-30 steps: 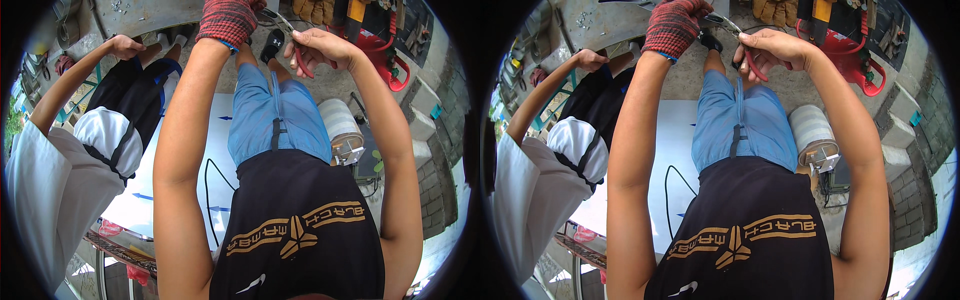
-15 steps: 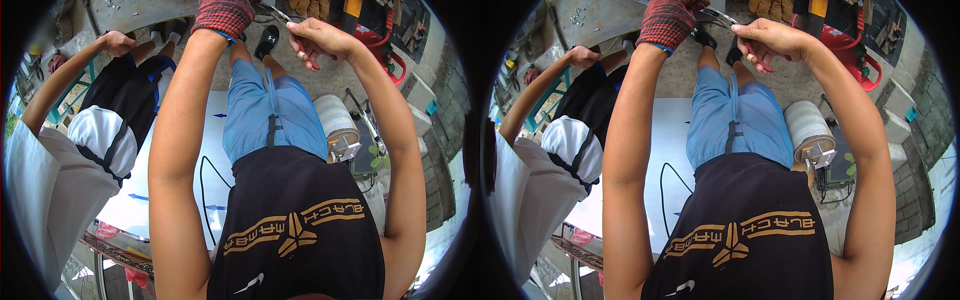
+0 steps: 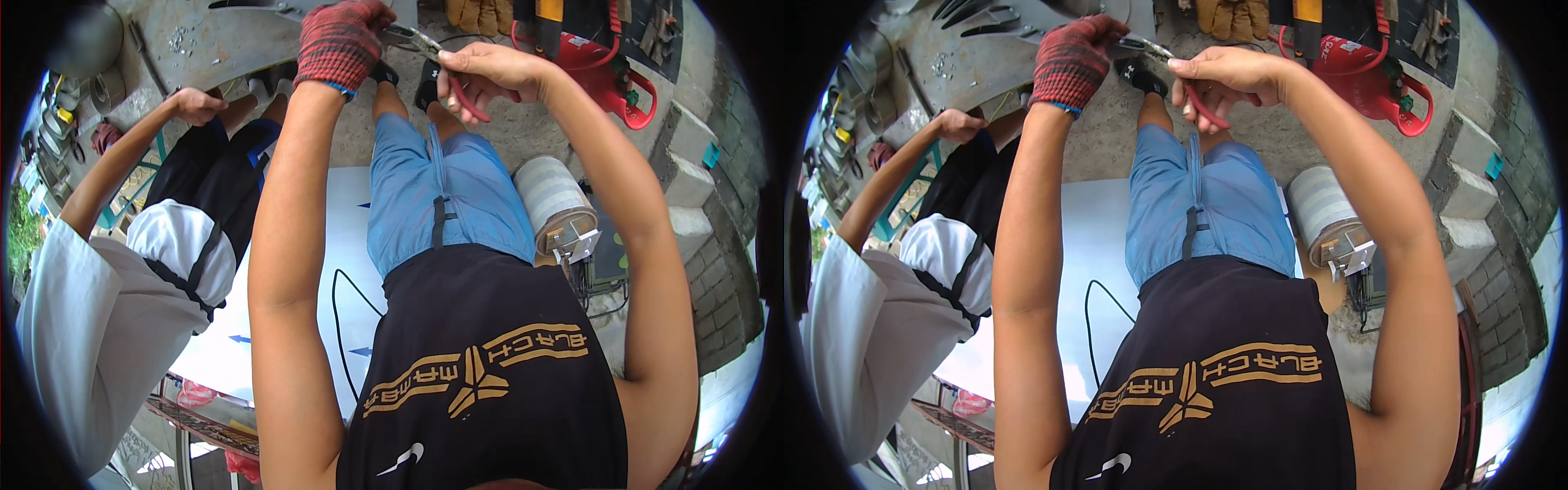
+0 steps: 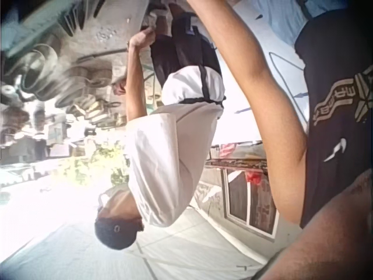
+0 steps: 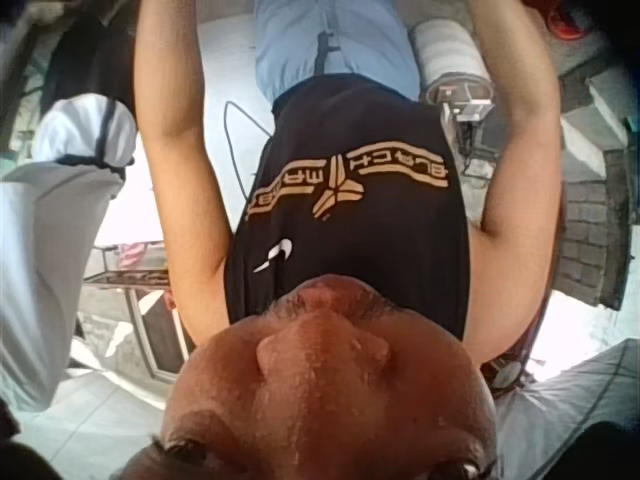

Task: Assembling and attaching metal side panels to a large sign letter using a hammer and pliers.

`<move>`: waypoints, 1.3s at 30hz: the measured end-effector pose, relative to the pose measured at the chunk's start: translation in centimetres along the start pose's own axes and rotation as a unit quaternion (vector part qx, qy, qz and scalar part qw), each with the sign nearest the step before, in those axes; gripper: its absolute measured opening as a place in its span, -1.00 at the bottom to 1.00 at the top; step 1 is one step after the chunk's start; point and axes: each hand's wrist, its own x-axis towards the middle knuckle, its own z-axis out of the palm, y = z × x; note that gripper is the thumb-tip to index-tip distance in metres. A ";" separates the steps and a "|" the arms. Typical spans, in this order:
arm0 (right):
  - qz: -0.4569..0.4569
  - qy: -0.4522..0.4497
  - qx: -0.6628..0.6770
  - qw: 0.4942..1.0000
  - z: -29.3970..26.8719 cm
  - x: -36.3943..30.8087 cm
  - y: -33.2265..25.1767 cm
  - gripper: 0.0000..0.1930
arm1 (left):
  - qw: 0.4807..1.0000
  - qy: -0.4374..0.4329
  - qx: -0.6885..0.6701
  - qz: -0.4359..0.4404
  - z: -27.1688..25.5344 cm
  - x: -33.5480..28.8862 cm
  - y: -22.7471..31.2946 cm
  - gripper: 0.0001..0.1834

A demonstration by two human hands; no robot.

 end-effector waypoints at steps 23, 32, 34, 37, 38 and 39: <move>0.022 0.082 -0.073 0.994 -1.0 1.0 1.1 -0.41 | 0.999 0.033 -0.009 0.036 -0.3 -0.8 2.2 -0.84; -0.012 0.061 -0.010 0.998 -0.2 1.6 3.1 -0.44 | 1.000 0.020 -0.022 -0.004 -0.4 -0.8 0.9 -0.85; -0.021 0.073 -0.009 0.997 0.0 1.3 3.7 -0.45 | 0.999 0.023 -0.027 0.022 -0.5 -0.4 0.5 -0.84; -0.039 0.071 0.021 0.996 -0.1 1.1 4.6 -0.46 | 0.999 0.005 -0.032 -0.017 -0.5 -0.1 0.3 -0.83; -0.043 0.080 0.028 0.996 -0.1 1.4 5.0 -0.44 | 0.999 0.005 -0.034 -0.017 -0.4 0.0 0.0 -0.83; -0.047 0.088 0.035 0.994 -0.1 1.5 5.3 -0.42 | 0.999 0.003 -0.038 -0.020 -0.3 0.2 -0.3 -0.83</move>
